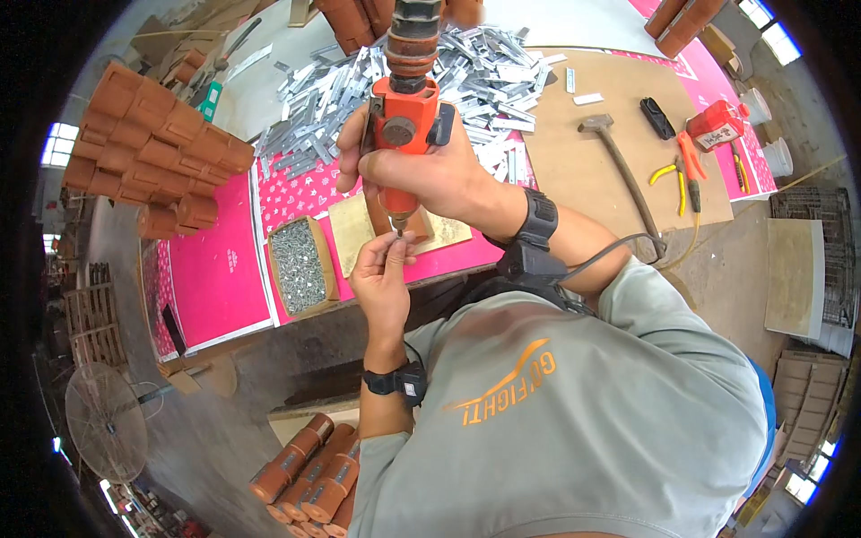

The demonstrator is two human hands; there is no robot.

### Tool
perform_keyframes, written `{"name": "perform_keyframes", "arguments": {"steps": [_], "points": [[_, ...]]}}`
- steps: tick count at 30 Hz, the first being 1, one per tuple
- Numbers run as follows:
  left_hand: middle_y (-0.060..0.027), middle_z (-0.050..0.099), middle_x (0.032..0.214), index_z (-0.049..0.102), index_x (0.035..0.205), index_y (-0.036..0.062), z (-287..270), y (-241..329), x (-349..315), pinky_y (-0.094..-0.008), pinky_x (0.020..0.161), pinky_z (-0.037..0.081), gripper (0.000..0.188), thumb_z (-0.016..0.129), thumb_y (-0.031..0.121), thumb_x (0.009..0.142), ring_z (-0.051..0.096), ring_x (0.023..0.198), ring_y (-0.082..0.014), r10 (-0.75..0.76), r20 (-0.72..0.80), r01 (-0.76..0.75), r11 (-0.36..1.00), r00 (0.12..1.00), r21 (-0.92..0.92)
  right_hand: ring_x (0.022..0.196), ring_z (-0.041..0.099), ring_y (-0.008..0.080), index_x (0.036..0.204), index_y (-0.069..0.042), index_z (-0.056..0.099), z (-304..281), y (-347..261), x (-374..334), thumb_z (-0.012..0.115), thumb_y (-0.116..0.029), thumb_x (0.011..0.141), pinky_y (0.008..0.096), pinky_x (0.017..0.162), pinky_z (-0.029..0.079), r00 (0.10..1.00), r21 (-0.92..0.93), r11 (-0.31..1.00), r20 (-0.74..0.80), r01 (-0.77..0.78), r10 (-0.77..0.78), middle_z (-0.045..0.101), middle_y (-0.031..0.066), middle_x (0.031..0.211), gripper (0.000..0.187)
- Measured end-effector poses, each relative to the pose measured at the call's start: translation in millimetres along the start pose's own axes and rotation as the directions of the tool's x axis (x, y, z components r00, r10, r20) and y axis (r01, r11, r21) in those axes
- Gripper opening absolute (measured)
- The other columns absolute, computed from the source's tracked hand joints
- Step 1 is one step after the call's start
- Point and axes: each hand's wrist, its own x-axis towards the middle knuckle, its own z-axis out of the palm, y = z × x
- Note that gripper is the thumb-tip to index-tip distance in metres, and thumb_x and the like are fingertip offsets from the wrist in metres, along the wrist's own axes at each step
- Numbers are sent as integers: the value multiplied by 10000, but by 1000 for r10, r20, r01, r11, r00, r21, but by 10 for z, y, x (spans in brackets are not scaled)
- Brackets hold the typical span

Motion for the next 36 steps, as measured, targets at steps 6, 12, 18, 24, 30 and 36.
{"name": "perform_keyframes", "arguments": {"steps": [6,12,18,24,30,36], "points": [[-149,725,1016,614,1068,-42,37,-32,0,-241,740,551,133,632,30,958,690,866,-140,-3,2,3,998,1000,-58,817,698,220,996,19,579,16,-4,8,538,24,802,293,633,543,1000,-5,1000,-19,9,-9,650,125,892,198],[-138,712,1058,651,1044,-34,36,-66,-2,-236,743,538,130,659,46,942,671,924,-155,40,-35,-35,992,999,119,800,688,196,969,14,591,38,60,-27,539,54,777,288,637,541,1000,-37,999,-1,-6,6,655,106,888,203],[-93,631,1225,744,933,53,-33,11,216,-388,979,449,126,765,110,823,518,1167,-272,448,50,-339,596,893,728,843,698,191,976,8,610,2,219,38,569,72,777,299,681,559,1000,-56,998,-13,1,-1,669,101,896,214],[-105,587,1300,759,929,67,-86,-79,399,-437,1071,364,143,761,115,794,462,1243,-314,380,41,-282,604,924,746,774,676,154,958,18,638,-57,515,141,602,47,774,290,683,544,998,-44,998,-58,33,-35,675,82,851,189],[-162,546,1312,747,937,43,-102,-125,398,-422,1014,420,145,746,93,801,476,1219,-329,284,-13,-196,692,959,695,844,699,192,1032,-7,617,-113,559,132,603,48,796,316,721,568,999,-55,998,-34,-27,25,677,95,924,242],[-171,543,1336,732,971,24,-76,-125,397,-359,915,491,155,738,75,824,558,1160,-286,173,-44,-125,845,984,520,849,696,194,1019,-3,610,-103,570,142,586,71,787,313,716,567,1000,-73,997,-2,-23,23,667,93,909,245]]}}
